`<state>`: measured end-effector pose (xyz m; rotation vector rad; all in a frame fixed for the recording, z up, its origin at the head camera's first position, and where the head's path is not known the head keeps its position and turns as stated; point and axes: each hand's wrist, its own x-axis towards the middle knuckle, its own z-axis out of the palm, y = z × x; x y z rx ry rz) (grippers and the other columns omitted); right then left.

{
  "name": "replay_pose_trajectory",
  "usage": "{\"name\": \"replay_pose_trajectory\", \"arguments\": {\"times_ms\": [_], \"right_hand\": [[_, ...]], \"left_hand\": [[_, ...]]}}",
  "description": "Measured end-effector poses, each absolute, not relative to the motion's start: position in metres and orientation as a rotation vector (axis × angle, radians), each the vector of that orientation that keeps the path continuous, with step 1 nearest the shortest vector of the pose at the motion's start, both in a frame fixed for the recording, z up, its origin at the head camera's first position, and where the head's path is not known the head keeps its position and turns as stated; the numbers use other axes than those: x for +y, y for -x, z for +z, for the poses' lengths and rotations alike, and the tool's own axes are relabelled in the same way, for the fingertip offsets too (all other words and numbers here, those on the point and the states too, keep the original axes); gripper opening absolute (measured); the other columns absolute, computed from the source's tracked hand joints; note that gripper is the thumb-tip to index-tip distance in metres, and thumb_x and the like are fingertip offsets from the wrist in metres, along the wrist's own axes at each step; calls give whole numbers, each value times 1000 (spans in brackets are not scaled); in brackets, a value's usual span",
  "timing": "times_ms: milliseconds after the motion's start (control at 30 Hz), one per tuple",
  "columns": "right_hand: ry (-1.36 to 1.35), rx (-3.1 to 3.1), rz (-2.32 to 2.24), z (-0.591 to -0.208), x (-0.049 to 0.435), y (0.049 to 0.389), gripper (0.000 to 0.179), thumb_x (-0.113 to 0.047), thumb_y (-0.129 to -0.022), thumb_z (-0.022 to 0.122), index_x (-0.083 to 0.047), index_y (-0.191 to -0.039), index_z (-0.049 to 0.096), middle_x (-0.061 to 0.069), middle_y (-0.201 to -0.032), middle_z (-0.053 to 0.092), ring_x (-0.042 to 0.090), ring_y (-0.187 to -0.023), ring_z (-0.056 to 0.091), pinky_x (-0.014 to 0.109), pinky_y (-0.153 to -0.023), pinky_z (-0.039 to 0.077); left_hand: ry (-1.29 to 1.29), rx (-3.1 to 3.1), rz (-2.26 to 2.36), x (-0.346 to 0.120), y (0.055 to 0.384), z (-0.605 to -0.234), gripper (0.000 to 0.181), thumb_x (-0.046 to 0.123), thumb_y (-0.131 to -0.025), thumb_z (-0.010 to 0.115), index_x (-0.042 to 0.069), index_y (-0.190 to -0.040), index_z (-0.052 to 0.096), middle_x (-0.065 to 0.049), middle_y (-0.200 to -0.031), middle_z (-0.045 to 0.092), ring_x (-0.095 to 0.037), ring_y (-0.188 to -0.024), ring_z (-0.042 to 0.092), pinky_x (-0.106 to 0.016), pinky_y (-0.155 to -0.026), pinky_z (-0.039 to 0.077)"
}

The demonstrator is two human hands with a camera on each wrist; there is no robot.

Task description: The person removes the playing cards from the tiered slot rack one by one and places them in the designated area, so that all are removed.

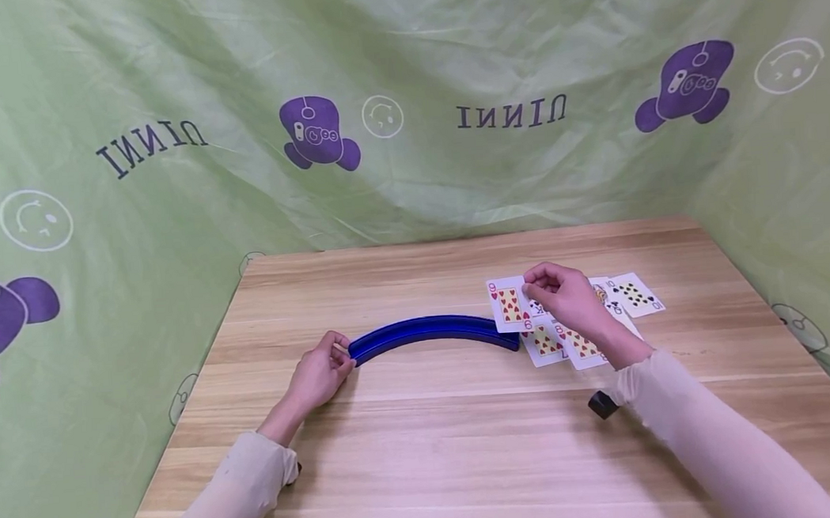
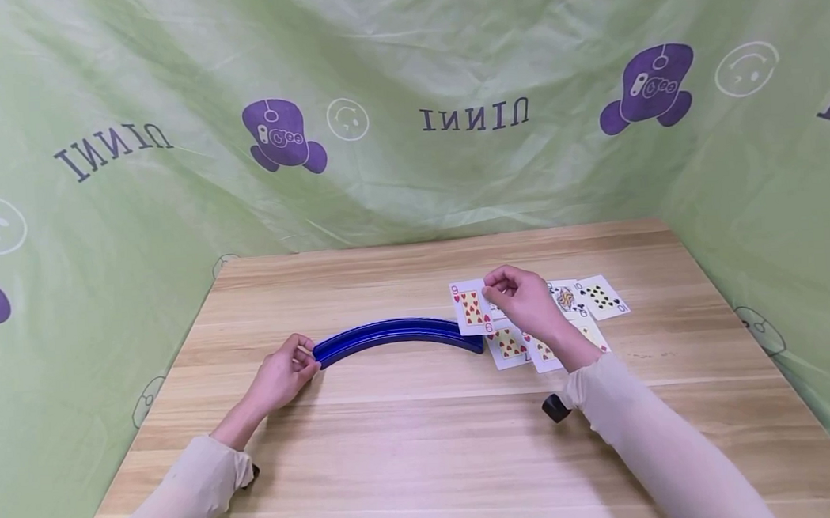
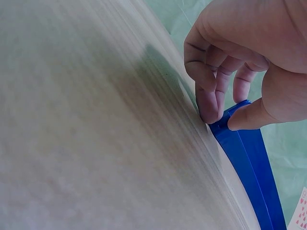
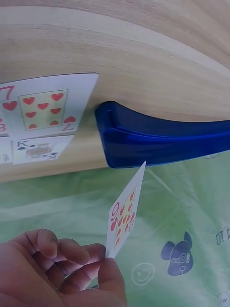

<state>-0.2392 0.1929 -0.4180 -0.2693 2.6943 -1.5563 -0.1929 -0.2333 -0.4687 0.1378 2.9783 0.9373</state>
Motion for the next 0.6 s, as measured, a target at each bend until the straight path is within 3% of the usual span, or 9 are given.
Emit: {"name": "replay_pose_trajectory", "arguments": {"times_ms": [267, 600], "right_hand": [[221, 2703, -1552, -416, 210, 236, 24, -22, -98, 61, -3, -114, 64, 20, -101, 67, 8, -71, 57, 25, -63, 50], [148, 2754, -1485, -417, 235, 231, 29, -28, -100, 59, -5, -117, 63, 16, -101, 65, 19, -81, 61, 29, -66, 52]], "left_hand": [[-139, 2985, 937, -233, 193, -468, 27, 12, -88, 72, 11, -110, 56, -3, -87, 72, -12, -75, 66, -33, -72, 50], [-133, 2974, 954, -234, 193, -469, 27, 12, -88, 72, 11, -109, 56, -2, -87, 72, -12, -74, 66, -33, -72, 50]]}}
